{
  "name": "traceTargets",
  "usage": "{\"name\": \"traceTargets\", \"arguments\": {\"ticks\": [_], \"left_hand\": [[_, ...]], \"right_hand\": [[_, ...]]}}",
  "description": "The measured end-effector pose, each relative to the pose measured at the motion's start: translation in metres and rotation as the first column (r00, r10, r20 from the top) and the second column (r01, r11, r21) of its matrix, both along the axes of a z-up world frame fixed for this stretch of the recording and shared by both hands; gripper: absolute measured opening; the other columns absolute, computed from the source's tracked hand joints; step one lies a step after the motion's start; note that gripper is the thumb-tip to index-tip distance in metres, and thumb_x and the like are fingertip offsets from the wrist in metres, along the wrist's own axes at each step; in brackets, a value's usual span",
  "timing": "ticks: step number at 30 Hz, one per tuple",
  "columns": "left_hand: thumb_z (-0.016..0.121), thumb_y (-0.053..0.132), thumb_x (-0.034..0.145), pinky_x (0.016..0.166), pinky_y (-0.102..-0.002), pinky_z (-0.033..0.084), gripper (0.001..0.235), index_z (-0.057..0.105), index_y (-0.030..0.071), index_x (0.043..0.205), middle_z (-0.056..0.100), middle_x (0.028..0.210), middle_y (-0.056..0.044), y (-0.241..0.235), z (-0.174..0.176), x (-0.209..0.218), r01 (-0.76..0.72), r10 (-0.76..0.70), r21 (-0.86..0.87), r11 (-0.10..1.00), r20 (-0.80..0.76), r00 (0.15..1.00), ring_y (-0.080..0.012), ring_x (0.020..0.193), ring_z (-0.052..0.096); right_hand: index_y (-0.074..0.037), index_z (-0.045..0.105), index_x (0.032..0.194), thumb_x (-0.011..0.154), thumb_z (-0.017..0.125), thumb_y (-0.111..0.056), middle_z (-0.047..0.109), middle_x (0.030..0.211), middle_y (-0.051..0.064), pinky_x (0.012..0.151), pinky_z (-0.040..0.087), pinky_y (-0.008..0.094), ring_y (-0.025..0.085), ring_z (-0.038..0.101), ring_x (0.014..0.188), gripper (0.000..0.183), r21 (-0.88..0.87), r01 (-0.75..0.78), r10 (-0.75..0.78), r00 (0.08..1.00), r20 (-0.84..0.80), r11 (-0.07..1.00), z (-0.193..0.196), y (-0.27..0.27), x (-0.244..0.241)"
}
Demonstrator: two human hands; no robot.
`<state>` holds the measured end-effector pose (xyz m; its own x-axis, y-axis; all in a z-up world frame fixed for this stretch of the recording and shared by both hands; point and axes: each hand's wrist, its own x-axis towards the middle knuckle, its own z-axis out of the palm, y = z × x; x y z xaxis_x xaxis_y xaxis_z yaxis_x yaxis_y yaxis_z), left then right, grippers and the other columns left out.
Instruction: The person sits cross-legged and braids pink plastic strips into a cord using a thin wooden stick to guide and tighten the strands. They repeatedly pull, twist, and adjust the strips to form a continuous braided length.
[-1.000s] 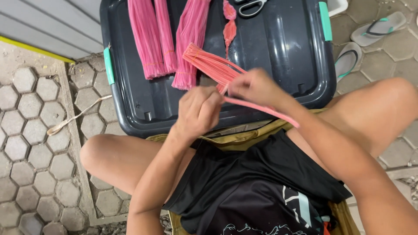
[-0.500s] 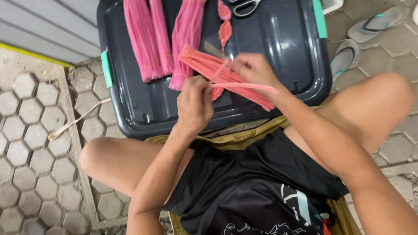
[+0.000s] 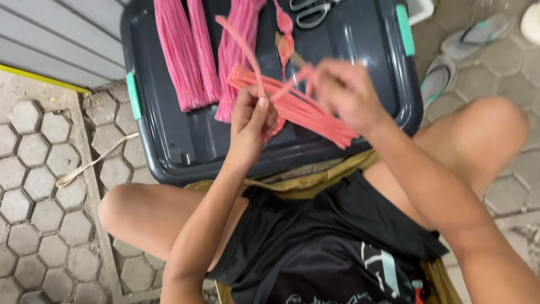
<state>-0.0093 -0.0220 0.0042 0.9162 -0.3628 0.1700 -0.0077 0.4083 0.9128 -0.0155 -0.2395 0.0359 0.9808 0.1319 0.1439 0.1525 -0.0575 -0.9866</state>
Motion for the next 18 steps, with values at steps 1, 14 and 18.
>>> {"name": "traceTargets", "arguments": {"ticks": [1, 14, 18], "left_hand": [[0.039, 0.016, 0.112, 0.055, -0.025, 0.04, 0.011, 0.048, 0.01, 0.11, 0.04, 0.072, 0.001, -0.001, 0.0, 0.008, -0.007, 0.007, -0.008, 1.0, 0.02, 1.0, -0.0103, 0.061, 0.041], [0.048, 0.012, 0.108, 0.051, -0.023, 0.039, 0.007, 0.054, 0.008, 0.11, 0.043, 0.071, 0.001, 0.002, -0.001, 0.012, 0.201, -0.201, -0.03, 0.979, 0.01, 0.98, -0.0094, 0.057, 0.044], [0.062, 0.006, 0.099, 0.066, -0.045, 0.05, 0.004, 0.061, 0.006, 0.095, 0.057, 0.078, -0.016, 0.02, 0.042, 0.006, 0.137, -0.431, 0.549, 0.825, 0.453, 0.78, -0.0419, 0.073, 0.061]], "right_hand": [[-0.002, 0.068, 0.092, 0.107, 0.057, -0.028, 0.053, 0.053, 0.002, 0.051, 0.039, 0.021, 0.008, 0.05, 0.048, 0.032, -0.008, -0.007, 0.007, 1.0, 0.02, 1.0, 0.012, -0.001, -0.001], [-0.005, 0.07, 0.077, 0.093, 0.067, -0.017, 0.051, 0.048, 0.002, 0.039, 0.036, 0.019, 0.009, 0.047, 0.036, 0.02, 0.347, -0.395, 0.465, 0.873, -0.145, 0.85, 0.0, 0.003, -0.003], [-0.008, 0.084, 0.091, 0.092, 0.062, -0.025, 0.078, 0.079, 0.023, 0.078, 0.055, 0.047, 0.04, 0.074, 0.078, 0.027, -0.427, -0.655, 0.383, 0.732, -0.563, 0.624, 0.015, 0.019, -0.006]]}}
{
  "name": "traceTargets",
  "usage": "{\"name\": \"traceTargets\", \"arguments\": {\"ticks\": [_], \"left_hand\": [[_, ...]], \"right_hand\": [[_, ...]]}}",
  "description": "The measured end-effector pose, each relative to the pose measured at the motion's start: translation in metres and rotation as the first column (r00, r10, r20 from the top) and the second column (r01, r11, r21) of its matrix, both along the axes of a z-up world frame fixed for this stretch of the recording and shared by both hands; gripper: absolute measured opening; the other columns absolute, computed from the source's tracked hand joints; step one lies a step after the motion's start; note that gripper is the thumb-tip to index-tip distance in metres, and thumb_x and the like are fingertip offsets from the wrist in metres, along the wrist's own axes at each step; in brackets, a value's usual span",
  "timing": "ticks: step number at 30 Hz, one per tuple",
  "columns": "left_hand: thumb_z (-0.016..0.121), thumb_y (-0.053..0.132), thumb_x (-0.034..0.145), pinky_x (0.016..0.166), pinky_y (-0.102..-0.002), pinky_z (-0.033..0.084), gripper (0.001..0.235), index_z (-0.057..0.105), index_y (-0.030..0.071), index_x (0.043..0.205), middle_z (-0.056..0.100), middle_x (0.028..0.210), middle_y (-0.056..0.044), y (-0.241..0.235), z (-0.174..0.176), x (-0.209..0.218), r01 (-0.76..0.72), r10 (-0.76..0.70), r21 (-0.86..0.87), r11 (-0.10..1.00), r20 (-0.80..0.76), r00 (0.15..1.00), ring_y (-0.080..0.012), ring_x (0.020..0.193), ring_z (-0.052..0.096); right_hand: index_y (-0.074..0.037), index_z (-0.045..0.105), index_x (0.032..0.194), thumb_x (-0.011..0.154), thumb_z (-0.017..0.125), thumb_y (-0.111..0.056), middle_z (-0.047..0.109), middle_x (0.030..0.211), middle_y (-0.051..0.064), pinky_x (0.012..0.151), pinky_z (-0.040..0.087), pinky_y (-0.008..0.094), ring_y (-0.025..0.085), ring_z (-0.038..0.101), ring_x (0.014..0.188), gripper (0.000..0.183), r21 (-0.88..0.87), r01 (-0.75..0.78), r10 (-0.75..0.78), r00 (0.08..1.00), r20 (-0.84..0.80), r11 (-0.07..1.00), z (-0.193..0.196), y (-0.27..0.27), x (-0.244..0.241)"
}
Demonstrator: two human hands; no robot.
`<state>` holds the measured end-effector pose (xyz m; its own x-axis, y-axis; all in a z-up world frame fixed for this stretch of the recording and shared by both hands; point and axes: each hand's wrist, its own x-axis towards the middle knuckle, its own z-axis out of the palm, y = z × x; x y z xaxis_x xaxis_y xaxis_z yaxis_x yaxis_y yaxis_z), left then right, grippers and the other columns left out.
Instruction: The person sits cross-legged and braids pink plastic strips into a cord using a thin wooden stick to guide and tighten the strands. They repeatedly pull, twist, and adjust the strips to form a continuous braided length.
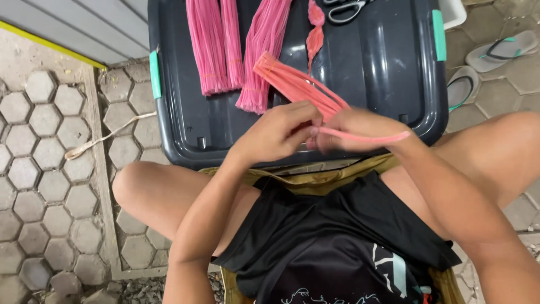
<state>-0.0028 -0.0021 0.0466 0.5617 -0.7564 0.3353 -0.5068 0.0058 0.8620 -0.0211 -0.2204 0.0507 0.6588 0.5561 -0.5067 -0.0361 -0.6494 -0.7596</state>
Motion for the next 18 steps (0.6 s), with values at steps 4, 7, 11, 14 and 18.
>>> {"name": "traceTargets", "arguments": {"ticks": [4, 7, 11, 14, 18], "left_hand": [[0.059, 0.013, 0.103, 0.078, -0.042, 0.049, 0.004, 0.062, 0.011, 0.102, 0.059, 0.092, -0.009, -0.012, -0.045, -0.001, -0.313, 0.324, -0.162, 0.936, 0.044, 0.945, -0.0333, 0.086, 0.062], [0.053, 0.017, 0.109, 0.047, -0.022, 0.036, 0.009, 0.053, 0.008, 0.112, 0.046, 0.08, -0.001, -0.015, -0.039, 0.004, -0.452, -0.113, -0.526, 0.72, -0.732, 0.671, -0.0095, 0.063, 0.044], [0.059, 0.009, 0.098, 0.047, -0.031, 0.043, 0.007, 0.062, 0.004, 0.102, 0.054, 0.075, -0.006, -0.006, -0.018, -0.009, -0.094, 0.081, -0.101, 0.991, -0.122, 0.989, -0.0201, 0.055, 0.055], [0.056, 0.008, 0.101, 0.059, -0.04, 0.047, 0.004, 0.06, 0.009, 0.102, 0.055, 0.086, -0.007, -0.011, -0.032, -0.011, -0.302, 0.289, -0.013, 0.953, 0.333, 0.898, -0.0306, 0.068, 0.059], [0.044, 0.015, 0.11, 0.055, -0.025, 0.036, 0.013, 0.051, 0.005, 0.104, 0.045, 0.061, -0.003, -0.025, -0.001, -0.013, -0.333, -0.005, -0.536, 0.776, -0.533, 0.846, -0.012, 0.054, 0.043]], "right_hand": [[-0.011, 0.076, 0.102, 0.107, 0.061, -0.008, 0.065, 0.076, 0.001, 0.077, 0.049, 0.026, 0.007, 0.058, 0.078, 0.017, 0.455, 0.427, -0.586, 0.752, 0.301, 0.782, -0.072, -0.018, 0.005], [-0.001, 0.06, 0.086, 0.104, 0.058, -0.018, 0.045, 0.048, 0.008, 0.026, 0.035, 0.021, 0.013, 0.044, 0.024, 0.025, 0.801, 0.451, -0.538, 0.82, -0.197, 0.393, -0.046, -0.01, 0.005], [-0.002, 0.079, 0.088, 0.092, 0.065, -0.014, 0.062, 0.059, 0.016, 0.053, 0.046, 0.037, 0.028, 0.06, 0.054, 0.019, 0.24, 0.007, -0.025, 0.997, 0.072, 0.971, -0.006, -0.018, 0.004], [-0.004, 0.076, 0.097, 0.098, 0.059, -0.012, 0.062, 0.064, 0.015, 0.064, 0.049, 0.041, 0.028, 0.058, 0.064, 0.019, 0.18, 0.265, -0.308, 0.908, 0.284, 0.947, -0.017, -0.021, -0.005], [0.003, 0.07, 0.082, 0.1, 0.059, -0.026, 0.044, 0.038, 0.003, 0.042, 0.04, 0.018, 0.009, 0.049, 0.032, 0.036, 0.678, 0.302, -0.425, 0.905, 0.016, 0.67, -0.01, -0.017, -0.017]]}}
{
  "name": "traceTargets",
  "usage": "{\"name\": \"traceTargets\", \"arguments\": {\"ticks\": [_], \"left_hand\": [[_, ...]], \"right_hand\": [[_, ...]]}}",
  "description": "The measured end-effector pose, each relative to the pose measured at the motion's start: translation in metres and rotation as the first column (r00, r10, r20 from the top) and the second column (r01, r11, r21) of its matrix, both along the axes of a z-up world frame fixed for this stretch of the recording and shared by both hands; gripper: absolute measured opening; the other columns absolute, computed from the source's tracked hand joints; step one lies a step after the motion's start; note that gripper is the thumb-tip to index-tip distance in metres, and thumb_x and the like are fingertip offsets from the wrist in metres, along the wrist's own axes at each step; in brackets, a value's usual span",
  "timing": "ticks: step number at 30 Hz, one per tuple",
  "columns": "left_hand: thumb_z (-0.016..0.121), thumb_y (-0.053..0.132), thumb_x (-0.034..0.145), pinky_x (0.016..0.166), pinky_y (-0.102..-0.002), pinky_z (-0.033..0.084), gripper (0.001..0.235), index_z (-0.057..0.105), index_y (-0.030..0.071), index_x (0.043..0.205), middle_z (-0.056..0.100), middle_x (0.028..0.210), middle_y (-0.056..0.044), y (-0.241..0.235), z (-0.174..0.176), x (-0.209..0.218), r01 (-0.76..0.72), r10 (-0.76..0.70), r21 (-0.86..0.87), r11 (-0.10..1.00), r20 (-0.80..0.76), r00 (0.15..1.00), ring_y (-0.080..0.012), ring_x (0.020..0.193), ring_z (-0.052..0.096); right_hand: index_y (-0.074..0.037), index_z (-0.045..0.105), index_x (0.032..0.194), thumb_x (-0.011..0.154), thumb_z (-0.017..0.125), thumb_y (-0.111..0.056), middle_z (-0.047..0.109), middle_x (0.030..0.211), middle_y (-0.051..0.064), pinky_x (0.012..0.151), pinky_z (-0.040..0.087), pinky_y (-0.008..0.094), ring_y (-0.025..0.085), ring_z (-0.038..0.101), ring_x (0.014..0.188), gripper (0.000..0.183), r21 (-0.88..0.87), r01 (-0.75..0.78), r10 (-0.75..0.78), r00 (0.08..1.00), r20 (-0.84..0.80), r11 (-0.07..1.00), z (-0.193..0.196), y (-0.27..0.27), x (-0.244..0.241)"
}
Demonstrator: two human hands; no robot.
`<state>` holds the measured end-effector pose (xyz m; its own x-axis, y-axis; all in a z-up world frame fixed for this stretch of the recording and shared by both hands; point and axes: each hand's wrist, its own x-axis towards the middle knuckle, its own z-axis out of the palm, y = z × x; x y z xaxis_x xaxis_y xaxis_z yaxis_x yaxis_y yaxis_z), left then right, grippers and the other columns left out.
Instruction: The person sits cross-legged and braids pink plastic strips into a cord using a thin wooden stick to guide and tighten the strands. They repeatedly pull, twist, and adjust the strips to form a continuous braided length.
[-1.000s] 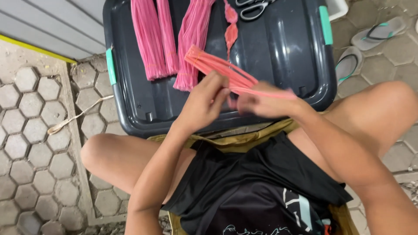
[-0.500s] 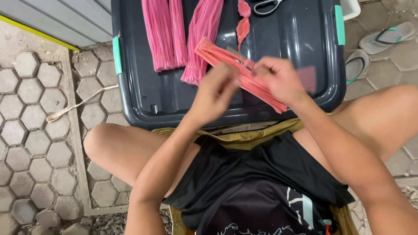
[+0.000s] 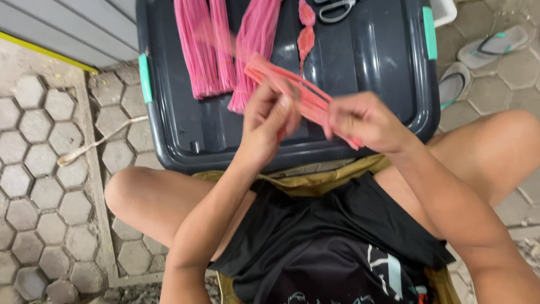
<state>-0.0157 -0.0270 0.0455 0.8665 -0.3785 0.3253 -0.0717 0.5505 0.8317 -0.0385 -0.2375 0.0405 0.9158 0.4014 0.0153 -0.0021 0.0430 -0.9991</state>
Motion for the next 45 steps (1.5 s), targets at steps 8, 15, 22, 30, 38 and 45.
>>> {"name": "traceTargets", "arguments": {"ticks": [8, 15, 22, 30, 38, 45], "left_hand": [[0.051, 0.001, 0.103, 0.058, -0.031, 0.05, 0.013, 0.064, 0.004, 0.106, 0.063, 0.094, -0.012, 0.015, 0.0, -0.009, -0.806, -0.244, 0.256, 0.534, 0.959, 0.143, -0.0222, 0.067, 0.062], [0.057, 0.008, 0.102, 0.064, -0.034, 0.056, 0.008, 0.06, 0.001, 0.099, 0.067, 0.088, -0.009, -0.004, -0.022, -0.015, -0.614, 0.402, 0.143, 0.776, 0.636, 0.658, -0.0259, 0.071, 0.064], [0.049, 0.002, 0.107, 0.053, -0.034, 0.056, 0.005, 0.048, -0.003, 0.108, 0.054, 0.077, -0.01, -0.002, -0.031, -0.029, -0.161, 0.137, 0.13, 0.978, 0.172, 0.975, -0.0148, 0.059, 0.058], [0.052, 0.02, 0.107, 0.054, -0.03, 0.044, 0.025, 0.066, 0.004, 0.094, 0.062, 0.064, -0.006, 0.008, -0.017, -0.013, -0.215, 0.164, 0.449, 0.867, 0.15, 0.975, -0.0164, 0.055, 0.055], [0.059, 0.018, 0.105, 0.053, -0.025, 0.043, 0.021, 0.065, 0.002, 0.093, 0.062, 0.064, -0.006, 0.003, -0.029, -0.017, -0.335, 0.359, 0.426, 0.84, 0.026, 0.933, -0.0101, 0.058, 0.054], [0.072, 0.018, 0.098, 0.053, -0.021, 0.043, 0.016, 0.068, 0.004, 0.091, 0.059, 0.06, -0.003, 0.0, -0.025, -0.019, -0.334, 0.378, 0.433, 0.837, -0.015, 0.926, -0.0055, 0.059, 0.052]], "right_hand": [[-0.011, 0.068, 0.076, 0.105, 0.06, -0.028, 0.055, 0.048, 0.008, 0.053, 0.043, 0.036, 0.021, 0.049, 0.046, 0.034, -0.627, 0.044, 0.046, 0.991, 0.127, 0.777, 0.032, -0.009, -0.011], [0.004, 0.058, 0.088, 0.107, 0.05, -0.023, 0.029, 0.052, -0.005, 0.035, 0.022, 0.02, 0.004, 0.023, 0.041, 0.034, 0.637, 0.042, 0.298, 0.859, -0.416, 0.77, -0.044, 0.019, -0.036], [0.015, 0.053, 0.106, 0.113, 0.036, -0.02, 0.026, 0.05, -0.006, 0.035, 0.02, 0.017, 0.001, 0.018, 0.039, 0.039, 0.884, 0.046, 0.642, 0.671, -0.372, 0.465, -0.075, 0.015, -0.04], [0.0, 0.051, 0.089, 0.111, 0.048, -0.029, 0.047, 0.063, 0.007, 0.031, 0.031, 0.016, 0.005, 0.039, 0.048, 0.036, 0.553, -0.01, 0.344, 0.792, -0.504, 0.833, -0.066, 0.012, -0.019], [-0.001, 0.072, 0.098, 0.097, 0.073, -0.007, 0.06, 0.063, 0.008, 0.041, 0.041, 0.02, 0.009, 0.052, 0.05, 0.006, -0.253, 0.299, -0.233, 0.937, 0.26, 0.92, -0.039, 0.023, -0.016], [-0.005, 0.073, 0.096, 0.105, 0.061, -0.009, 0.058, 0.06, 0.006, 0.044, 0.046, 0.033, 0.027, 0.057, 0.049, 0.016, -0.382, 0.462, -0.096, 0.728, 0.679, 0.801, -0.041, 0.029, -0.022]]}}
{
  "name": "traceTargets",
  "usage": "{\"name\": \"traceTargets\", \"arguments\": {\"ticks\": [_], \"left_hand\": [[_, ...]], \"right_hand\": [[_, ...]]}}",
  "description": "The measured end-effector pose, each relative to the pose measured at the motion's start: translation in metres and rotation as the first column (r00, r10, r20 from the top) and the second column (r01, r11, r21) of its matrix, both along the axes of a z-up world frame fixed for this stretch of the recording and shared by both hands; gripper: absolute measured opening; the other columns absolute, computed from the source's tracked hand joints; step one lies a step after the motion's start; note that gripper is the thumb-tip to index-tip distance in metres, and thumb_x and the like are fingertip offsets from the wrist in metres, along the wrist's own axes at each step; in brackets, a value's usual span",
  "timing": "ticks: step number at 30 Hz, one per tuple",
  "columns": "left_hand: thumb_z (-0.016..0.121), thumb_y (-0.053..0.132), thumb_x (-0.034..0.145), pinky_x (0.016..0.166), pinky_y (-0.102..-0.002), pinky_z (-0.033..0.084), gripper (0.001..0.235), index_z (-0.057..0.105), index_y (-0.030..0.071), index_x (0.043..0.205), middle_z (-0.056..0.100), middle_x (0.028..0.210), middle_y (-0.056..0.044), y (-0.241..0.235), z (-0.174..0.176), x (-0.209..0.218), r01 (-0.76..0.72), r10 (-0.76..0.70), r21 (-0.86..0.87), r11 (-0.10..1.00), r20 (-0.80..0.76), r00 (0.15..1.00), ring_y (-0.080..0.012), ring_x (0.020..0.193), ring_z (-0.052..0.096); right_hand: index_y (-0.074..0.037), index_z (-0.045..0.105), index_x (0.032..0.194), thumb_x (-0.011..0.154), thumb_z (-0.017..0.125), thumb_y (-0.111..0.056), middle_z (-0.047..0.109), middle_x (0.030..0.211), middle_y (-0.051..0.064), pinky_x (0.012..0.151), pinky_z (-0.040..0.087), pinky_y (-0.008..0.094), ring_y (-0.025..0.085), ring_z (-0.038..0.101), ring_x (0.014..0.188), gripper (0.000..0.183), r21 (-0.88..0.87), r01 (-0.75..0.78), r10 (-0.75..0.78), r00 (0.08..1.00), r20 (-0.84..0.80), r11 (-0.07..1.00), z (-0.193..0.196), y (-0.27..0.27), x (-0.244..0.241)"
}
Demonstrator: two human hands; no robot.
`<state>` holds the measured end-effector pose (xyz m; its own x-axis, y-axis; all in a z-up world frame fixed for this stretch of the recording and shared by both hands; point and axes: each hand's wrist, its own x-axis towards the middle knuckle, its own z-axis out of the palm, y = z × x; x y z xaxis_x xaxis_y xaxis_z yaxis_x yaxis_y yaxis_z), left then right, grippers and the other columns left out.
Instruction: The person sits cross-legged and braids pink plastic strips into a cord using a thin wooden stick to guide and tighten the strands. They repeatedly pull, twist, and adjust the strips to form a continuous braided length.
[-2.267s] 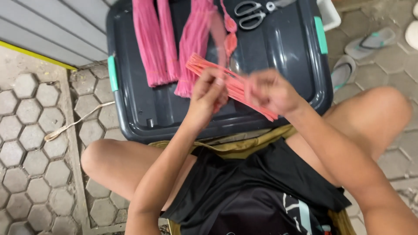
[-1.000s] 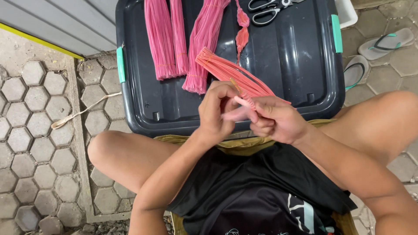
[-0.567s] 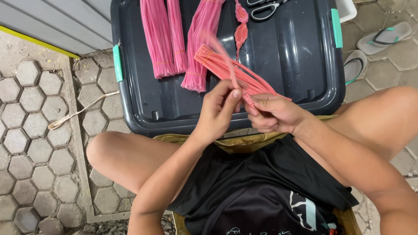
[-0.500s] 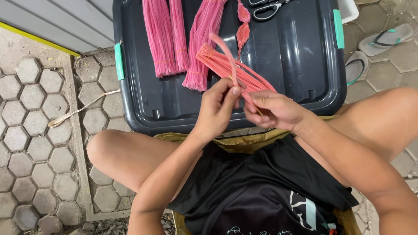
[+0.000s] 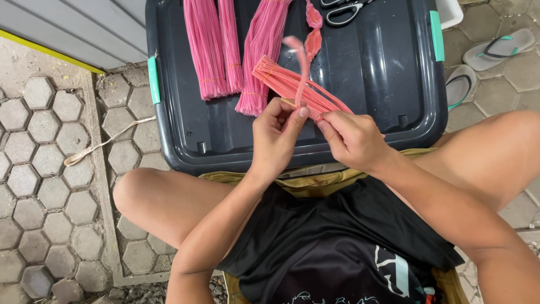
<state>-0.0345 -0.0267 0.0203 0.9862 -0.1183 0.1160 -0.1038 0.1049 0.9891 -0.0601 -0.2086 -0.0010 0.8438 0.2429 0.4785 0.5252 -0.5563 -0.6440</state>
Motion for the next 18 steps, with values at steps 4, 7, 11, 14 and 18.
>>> {"name": "traceTargets", "arguments": {"ticks": [4, 7, 11, 14, 18], "left_hand": [[0.075, 0.018, 0.096, 0.053, -0.02, 0.044, 0.017, 0.069, 0.005, 0.087, 0.062, 0.06, -0.003, 0.003, -0.006, 0.007, 0.047, -0.049, -0.045, 0.998, -0.052, 0.997, -0.0044, 0.059, 0.054], [0.078, 0.006, 0.092, 0.065, -0.026, 0.054, 0.009, 0.072, 0.002, 0.087, 0.074, 0.089, -0.016, 0.006, -0.001, 0.004, 0.102, -0.088, -0.158, 0.982, 0.088, 0.992, -0.0169, 0.077, 0.069], [0.075, 0.009, 0.095, 0.064, -0.024, 0.051, 0.015, 0.068, 0.001, 0.084, 0.069, 0.078, -0.01, 0.006, 0.001, 0.003, 0.047, -0.045, -0.166, 0.985, 0.017, 0.999, -0.0093, 0.073, 0.061], [0.076, 0.01, 0.095, 0.061, -0.024, 0.05, 0.019, 0.068, 0.0, 0.081, 0.065, 0.072, -0.01, 0.006, 0.003, 0.003, 0.018, -0.02, -0.169, 0.985, -0.013, 1.0, -0.0107, 0.07, 0.061], [0.077, 0.009, 0.094, 0.061, -0.025, 0.048, 0.023, 0.067, -0.002, 0.076, 0.061, 0.066, -0.01, 0.008, 0.007, 0.002, 0.011, -0.012, -0.134, 0.991, -0.003, 1.0, -0.0124, 0.069, 0.06]], "right_hand": [[-0.008, 0.076, 0.097, 0.104, 0.059, -0.007, 0.061, 0.054, -0.001, 0.045, 0.048, 0.029, 0.019, 0.055, 0.045, 0.019, 0.176, 0.008, 0.026, 0.982, -0.185, 0.984, 0.009, -0.003, 0.003], [-0.005, 0.068, 0.095, 0.106, 0.048, -0.006, 0.058, 0.052, 0.003, 0.047, 0.039, 0.029, 0.012, 0.043, 0.047, 0.023, 0.384, 0.08, 0.103, 0.895, -0.434, 0.92, 0.027, -0.004, 0.009], [-0.004, 0.069, 0.102, 0.099, 0.065, -0.006, 0.066, 0.064, 0.009, 0.049, 0.043, 0.027, 0.013, 0.051, 0.051, 0.005, 0.316, 0.072, 0.028, 0.954, -0.299, 0.946, 0.024, -0.003, 0.006], [-0.005, 0.073, 0.102, 0.093, 0.075, -0.001, 0.069, 0.074, 0.011, 0.048, 0.047, 0.03, 0.02, 0.058, 0.053, 0.009, 0.177, 0.041, -0.031, 0.998, -0.064, 0.983, 0.016, -0.001, 0.006], [-0.005, 0.076, 0.098, 0.096, 0.072, -0.001, 0.071, 0.083, 0.007, 0.052, 0.053, 0.029, 0.019, 0.06, 0.057, 0.006, 0.012, 0.061, -0.062, 0.959, 0.276, 0.998, 0.019, 0.001, 0.007]]}}
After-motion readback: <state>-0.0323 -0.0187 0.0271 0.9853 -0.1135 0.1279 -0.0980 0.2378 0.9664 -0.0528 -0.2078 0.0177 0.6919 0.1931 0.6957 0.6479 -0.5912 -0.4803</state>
